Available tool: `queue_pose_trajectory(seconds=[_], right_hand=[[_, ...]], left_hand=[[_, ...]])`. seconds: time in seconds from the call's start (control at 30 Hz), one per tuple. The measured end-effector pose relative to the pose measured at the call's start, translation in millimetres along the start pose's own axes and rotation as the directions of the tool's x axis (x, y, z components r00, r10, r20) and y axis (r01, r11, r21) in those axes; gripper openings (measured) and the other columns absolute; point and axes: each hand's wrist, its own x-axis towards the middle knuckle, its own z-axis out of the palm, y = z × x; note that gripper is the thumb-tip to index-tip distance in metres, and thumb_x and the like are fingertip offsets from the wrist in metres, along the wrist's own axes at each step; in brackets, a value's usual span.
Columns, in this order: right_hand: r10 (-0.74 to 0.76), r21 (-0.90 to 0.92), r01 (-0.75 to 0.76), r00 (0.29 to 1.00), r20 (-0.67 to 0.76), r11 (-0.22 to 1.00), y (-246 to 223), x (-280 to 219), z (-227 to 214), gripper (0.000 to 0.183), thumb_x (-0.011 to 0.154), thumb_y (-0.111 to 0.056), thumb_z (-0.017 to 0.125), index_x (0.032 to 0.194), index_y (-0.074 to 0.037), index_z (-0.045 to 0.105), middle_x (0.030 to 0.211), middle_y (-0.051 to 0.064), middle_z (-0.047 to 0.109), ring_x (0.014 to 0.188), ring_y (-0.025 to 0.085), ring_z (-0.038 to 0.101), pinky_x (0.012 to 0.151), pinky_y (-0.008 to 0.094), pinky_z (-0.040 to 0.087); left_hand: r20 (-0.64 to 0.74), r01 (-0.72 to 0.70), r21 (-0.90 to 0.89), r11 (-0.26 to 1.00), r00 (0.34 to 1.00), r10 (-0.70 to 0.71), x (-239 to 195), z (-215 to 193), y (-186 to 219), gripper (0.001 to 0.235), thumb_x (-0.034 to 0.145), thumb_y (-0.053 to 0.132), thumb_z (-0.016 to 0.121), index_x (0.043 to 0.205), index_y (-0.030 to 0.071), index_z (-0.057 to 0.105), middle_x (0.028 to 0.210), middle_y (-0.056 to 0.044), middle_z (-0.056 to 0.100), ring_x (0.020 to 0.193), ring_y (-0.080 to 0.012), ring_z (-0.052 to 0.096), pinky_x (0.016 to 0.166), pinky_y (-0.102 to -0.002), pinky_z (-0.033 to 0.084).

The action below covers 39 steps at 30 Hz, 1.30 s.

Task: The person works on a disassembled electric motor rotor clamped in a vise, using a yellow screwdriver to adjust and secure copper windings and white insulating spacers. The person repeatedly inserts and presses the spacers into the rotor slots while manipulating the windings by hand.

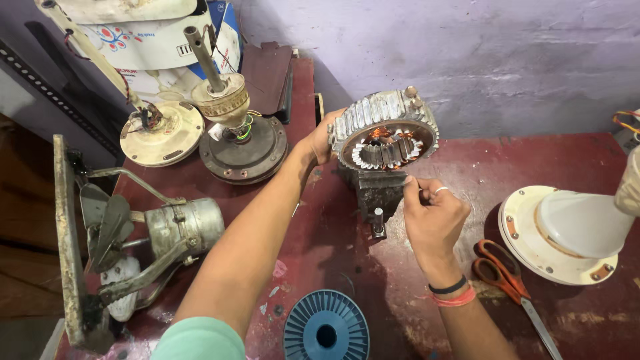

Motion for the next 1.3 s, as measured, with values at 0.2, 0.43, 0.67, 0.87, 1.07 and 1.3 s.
queue_pose_trajectory(seconds=[0.2,0.43,0.67,0.87,1.07,1.3], right_hand=[[0.037,-0.010,-0.037,0.999,0.023,0.999,7,-2,-2,0.022,0.096,-0.014,0.075,0.083,0.004,0.073,0.056,0.008,0.062,0.047,0.011,0.052,0.049,0.031,0.038],[0.235,0.055,-0.250,0.952,0.197,0.967,40,-4,-9,0.014,0.089,-0.013,0.077,0.093,0.001,0.076,0.073,0.007,0.072,0.064,0.012,0.063,0.061,0.027,0.049],[0.114,0.578,-0.345,0.910,0.398,0.740,85,56,-8,0.099,0.076,0.001,0.083,0.159,-0.005,0.030,0.142,0.015,0.060,0.132,0.026,0.059,0.108,0.039,0.052],[-0.176,0.806,-0.478,0.811,0.558,0.350,77,85,27,0.109,0.069,0.009,0.080,0.162,-0.007,0.027,0.141,0.010,0.056,0.132,0.025,0.057,0.115,0.041,0.049],[-0.260,0.757,-0.566,0.716,0.647,0.326,72,92,38,0.080,0.070,0.012,0.079,0.144,0.003,0.050,0.131,0.011,0.064,0.124,0.022,0.063,0.110,0.038,0.053],[-0.229,0.789,-0.541,0.761,0.606,0.292,86,84,38,0.072,0.074,0.012,0.078,0.140,0.001,0.053,0.128,0.011,0.065,0.121,0.021,0.064,0.108,0.036,0.054]], left_hand=[[0.010,-0.007,0.017,1.000,1.000,0.007,-7,4,1,0.038,0.105,0.027,0.050,0.130,0.003,0.065,0.117,-0.009,0.072,0.102,-0.0185,0.068,0.091,-0.037,0.056],[-0.043,0.011,-0.102,0.995,0.999,-0.015,-29,27,17,0.039,0.105,0.030,0.047,0.126,0.002,0.065,0.119,-0.013,0.071,0.106,-0.0223,0.068,0.095,-0.039,0.054],[-0.625,-0.389,0.254,0.885,0.633,0.457,-81,77,38,0.024,0.093,0.017,0.057,0.101,0.001,0.071,0.094,-0.010,0.070,0.086,-0.0169,0.065,0.081,-0.032,0.050],[-0.457,-0.395,0.683,0.614,0.424,0.782,-144,166,-4,0.004,0.092,0.003,0.060,0.093,0.004,0.064,0.085,0.002,0.059,0.080,-0.0051,0.053,0.070,-0.022,0.044],[-0.398,-0.135,0.761,0.635,0.675,0.621,-157,224,-16,0.009,0.088,0.008,0.066,0.094,0.004,0.071,0.077,-0.001,0.067,0.070,-0.0077,0.061,0.065,-0.026,0.050],[-0.293,0.108,0.936,0.335,0.768,0.570,-148,239,-21,0.020,0.083,0.023,0.072,0.093,0.006,0.075,0.085,-0.008,0.073,0.082,-0.0248,0.068,0.076,-0.038,0.054]])
